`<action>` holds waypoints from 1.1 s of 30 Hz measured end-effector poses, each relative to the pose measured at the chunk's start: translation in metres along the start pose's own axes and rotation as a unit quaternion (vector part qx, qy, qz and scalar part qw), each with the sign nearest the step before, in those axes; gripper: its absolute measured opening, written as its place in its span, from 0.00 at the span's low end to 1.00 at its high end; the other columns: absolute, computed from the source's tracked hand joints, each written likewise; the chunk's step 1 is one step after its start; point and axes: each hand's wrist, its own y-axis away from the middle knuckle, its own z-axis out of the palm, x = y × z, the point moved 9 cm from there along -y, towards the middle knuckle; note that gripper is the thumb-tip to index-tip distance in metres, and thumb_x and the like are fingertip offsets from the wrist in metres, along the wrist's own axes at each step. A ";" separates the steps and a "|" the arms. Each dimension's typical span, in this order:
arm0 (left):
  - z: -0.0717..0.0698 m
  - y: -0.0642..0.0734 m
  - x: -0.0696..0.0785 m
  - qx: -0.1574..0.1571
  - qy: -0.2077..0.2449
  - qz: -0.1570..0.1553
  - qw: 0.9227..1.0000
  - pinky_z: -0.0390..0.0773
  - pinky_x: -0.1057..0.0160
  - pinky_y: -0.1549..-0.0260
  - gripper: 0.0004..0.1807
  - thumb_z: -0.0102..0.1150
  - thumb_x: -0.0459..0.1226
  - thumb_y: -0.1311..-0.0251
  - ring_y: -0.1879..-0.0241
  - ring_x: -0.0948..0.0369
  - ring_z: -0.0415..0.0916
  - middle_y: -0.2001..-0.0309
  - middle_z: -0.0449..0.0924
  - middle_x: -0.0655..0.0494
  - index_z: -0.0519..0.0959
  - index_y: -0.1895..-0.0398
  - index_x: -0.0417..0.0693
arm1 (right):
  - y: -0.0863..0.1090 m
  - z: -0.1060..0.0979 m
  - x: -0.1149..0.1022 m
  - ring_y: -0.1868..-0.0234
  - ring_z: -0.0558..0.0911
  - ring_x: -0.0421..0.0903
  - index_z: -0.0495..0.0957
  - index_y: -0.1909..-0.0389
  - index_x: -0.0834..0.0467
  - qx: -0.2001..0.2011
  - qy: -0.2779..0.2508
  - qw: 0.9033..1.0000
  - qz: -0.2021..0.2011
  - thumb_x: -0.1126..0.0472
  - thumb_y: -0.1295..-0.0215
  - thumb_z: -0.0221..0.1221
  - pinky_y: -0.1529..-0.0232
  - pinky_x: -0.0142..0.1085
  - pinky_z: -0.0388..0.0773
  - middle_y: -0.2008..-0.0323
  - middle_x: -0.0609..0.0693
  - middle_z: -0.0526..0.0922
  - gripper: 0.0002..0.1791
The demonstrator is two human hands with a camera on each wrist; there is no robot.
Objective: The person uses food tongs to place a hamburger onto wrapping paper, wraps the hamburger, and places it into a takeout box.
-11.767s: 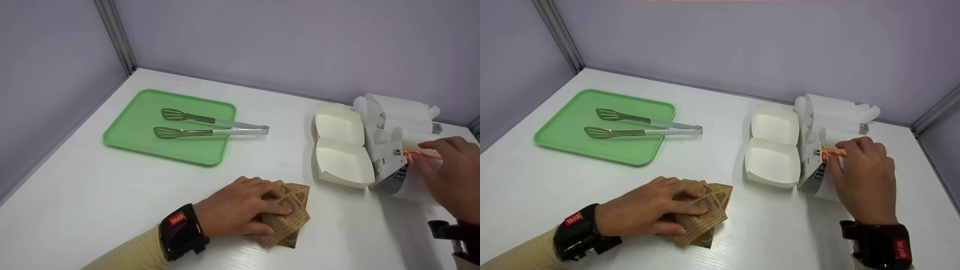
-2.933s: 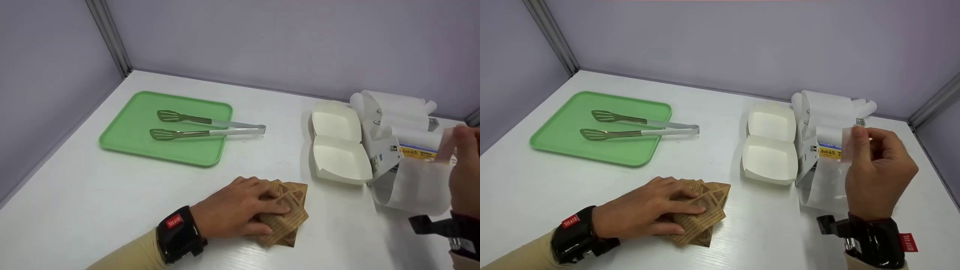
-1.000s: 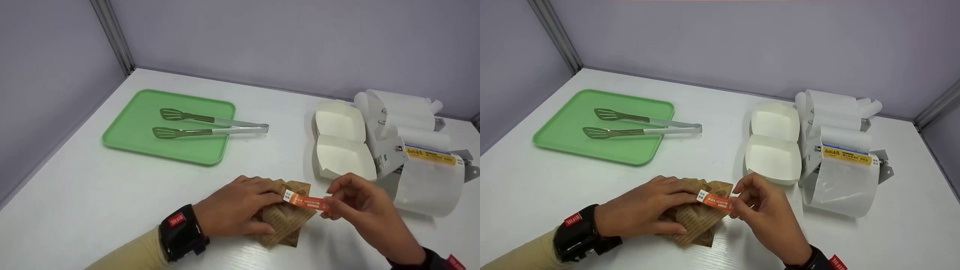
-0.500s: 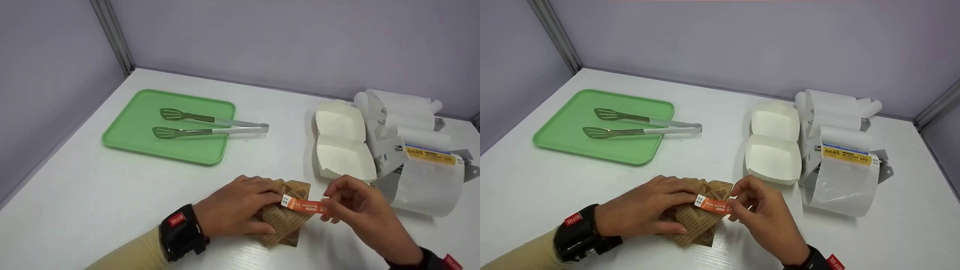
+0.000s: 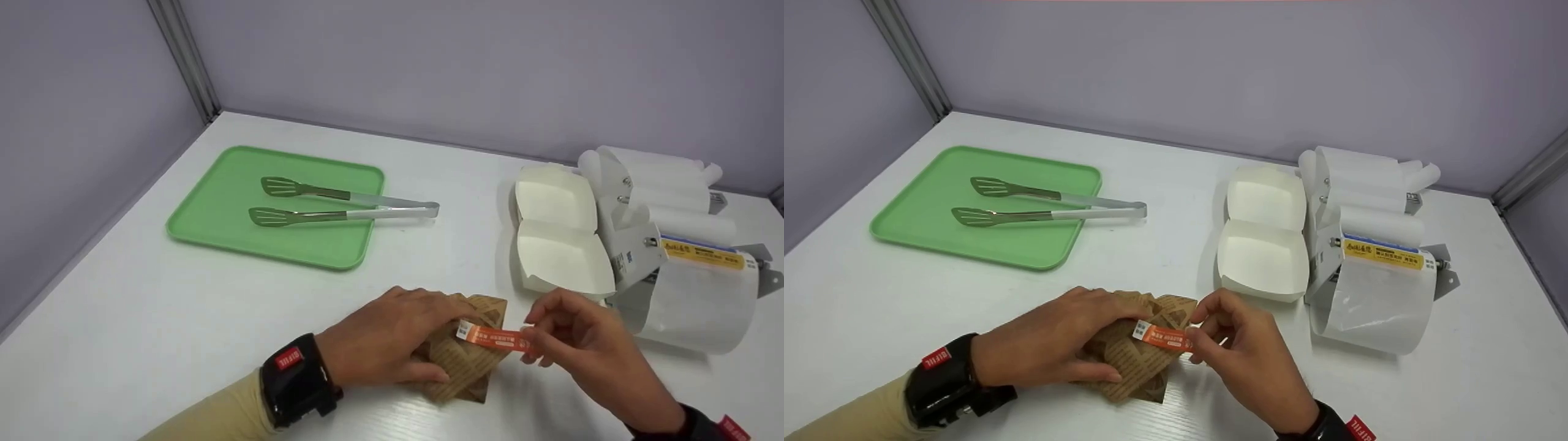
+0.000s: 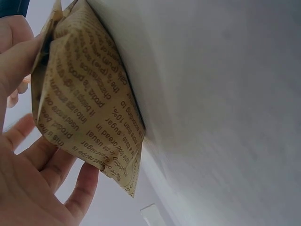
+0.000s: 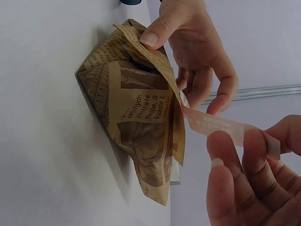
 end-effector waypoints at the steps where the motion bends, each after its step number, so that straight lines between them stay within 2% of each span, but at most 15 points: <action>1: 0.000 0.000 0.001 0.000 -0.006 0.006 1.000 0.75 0.57 0.40 0.43 0.69 0.56 0.43 0.35 0.64 0.72 0.34 0.74 0.64 0.63 0.25 0.64 | 0.000 0.001 0.000 0.73 0.86 0.45 0.74 0.58 0.67 -0.001 0.002 1.000 0.000 0.67 0.33 0.64 0.72 0.35 0.83 0.72 0.49 0.84 0.10; 7: 0.003 0.000 0.004 -0.020 -0.046 0.024 0.998 0.74 0.57 0.41 0.34 0.63 0.58 0.38 0.35 0.63 0.71 0.35 0.72 0.63 0.70 0.28 0.70 | 0.000 0.003 0.004 0.73 0.86 0.44 0.74 0.59 0.66 -0.009 0.017 1.000 0.003 0.66 0.33 0.64 0.72 0.35 0.83 0.72 0.48 0.83 0.10; 15: 0.004 0.000 0.005 -0.026 -0.070 0.027 0.997 0.74 0.56 0.39 0.31 0.61 0.58 0.35 0.35 0.63 0.70 0.36 0.72 0.61 0.73 0.29 0.68 | 0.001 0.001 0.014 0.73 0.85 0.42 0.75 0.59 0.64 -0.014 0.057 0.998 0.033 0.63 0.34 0.65 0.72 0.33 0.82 0.73 0.50 0.82 0.11; 22: 0.004 0.000 0.005 -0.026 -0.063 0.027 0.997 0.72 0.56 0.35 0.31 0.61 0.59 0.36 0.33 0.61 0.70 0.34 0.71 0.60 0.74 0.30 0.66 | 0.007 0.005 0.034 0.73 0.83 0.42 0.75 0.61 0.63 -0.056 0.056 0.996 0.051 0.60 0.33 0.65 0.73 0.34 0.79 0.74 0.48 0.82 0.11; 29: 0.006 0.002 0.002 -0.041 -0.031 0.007 0.999 0.68 0.57 0.30 0.40 0.68 0.61 0.45 0.32 0.58 0.69 0.27 0.67 0.59 0.70 0.27 0.68 | 0.004 0.014 0.043 0.73 0.81 0.40 0.75 0.60 0.63 -0.102 0.046 0.991 0.071 0.58 0.32 0.64 0.72 0.34 0.80 0.74 0.51 0.82 0.11; 33: 0.008 0.001 0.002 -0.048 -0.022 0.000 0.999 0.67 0.55 0.30 0.43 0.72 0.59 0.48 0.31 0.58 0.69 0.27 0.67 0.57 0.69 0.27 0.69 | 0.005 0.018 0.044 0.73 0.80 0.39 0.76 0.61 0.61 -0.111 0.047 0.991 0.056 0.58 0.31 0.64 0.71 0.34 0.81 0.74 0.49 0.82 0.10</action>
